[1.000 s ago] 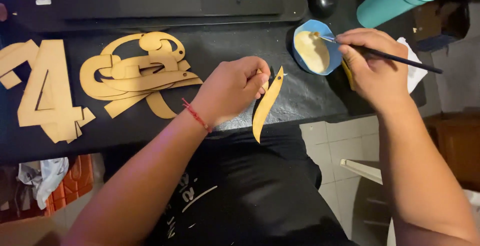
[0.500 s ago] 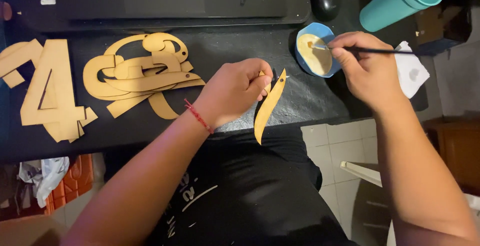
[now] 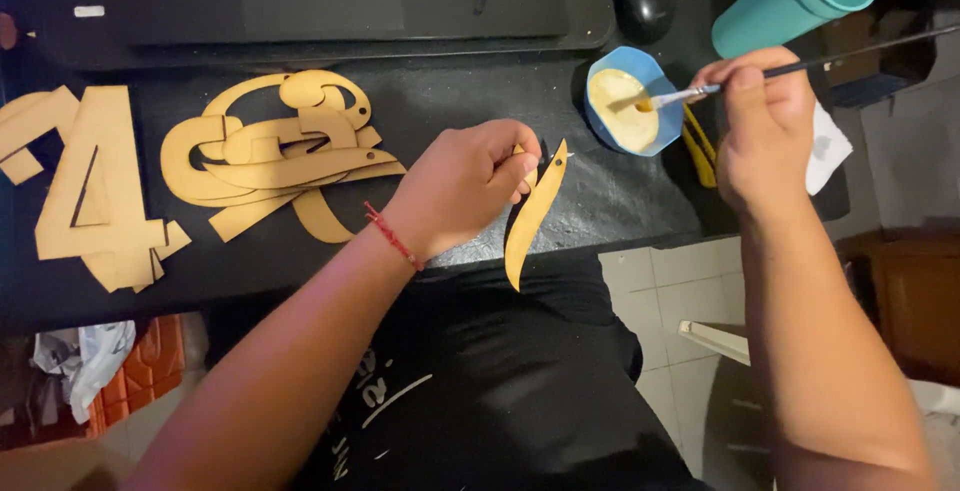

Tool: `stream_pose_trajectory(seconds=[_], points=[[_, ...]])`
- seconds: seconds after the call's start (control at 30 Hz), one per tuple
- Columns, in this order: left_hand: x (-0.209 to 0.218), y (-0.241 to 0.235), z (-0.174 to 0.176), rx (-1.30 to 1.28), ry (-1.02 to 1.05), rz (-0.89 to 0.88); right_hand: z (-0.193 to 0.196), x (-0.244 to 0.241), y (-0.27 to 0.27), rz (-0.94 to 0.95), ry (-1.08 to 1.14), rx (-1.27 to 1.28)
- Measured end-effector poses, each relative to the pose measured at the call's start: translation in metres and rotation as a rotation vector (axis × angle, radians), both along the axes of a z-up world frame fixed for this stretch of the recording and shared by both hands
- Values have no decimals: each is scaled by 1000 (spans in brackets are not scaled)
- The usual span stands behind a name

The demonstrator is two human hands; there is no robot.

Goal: Painting the edges and surfaces of laser-cut wooden numbers and shapes with yellow paint using a brush.

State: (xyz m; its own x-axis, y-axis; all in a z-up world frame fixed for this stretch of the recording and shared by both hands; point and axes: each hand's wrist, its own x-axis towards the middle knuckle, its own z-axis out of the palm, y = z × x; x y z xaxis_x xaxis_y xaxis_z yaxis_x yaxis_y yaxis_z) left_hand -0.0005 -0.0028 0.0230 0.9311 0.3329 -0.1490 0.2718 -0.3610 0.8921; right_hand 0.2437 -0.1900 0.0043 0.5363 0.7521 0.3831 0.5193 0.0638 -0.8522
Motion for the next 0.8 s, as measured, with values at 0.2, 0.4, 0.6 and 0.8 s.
stream_pose_trajectory(seconds=[0.2,0.4,0.6,0.8], points=[[0,-1,8,-20,57,15,18,-21,-14,1,377,173],[0,-1,2,-7,6,10,24,-58,-24,27,521,245],[2,4,-30,27,-242,0,-11,-130,-27,17,179,3],[-1,4,-28,-30,-258,-20,-24,-149,-12,14,-117,36]])
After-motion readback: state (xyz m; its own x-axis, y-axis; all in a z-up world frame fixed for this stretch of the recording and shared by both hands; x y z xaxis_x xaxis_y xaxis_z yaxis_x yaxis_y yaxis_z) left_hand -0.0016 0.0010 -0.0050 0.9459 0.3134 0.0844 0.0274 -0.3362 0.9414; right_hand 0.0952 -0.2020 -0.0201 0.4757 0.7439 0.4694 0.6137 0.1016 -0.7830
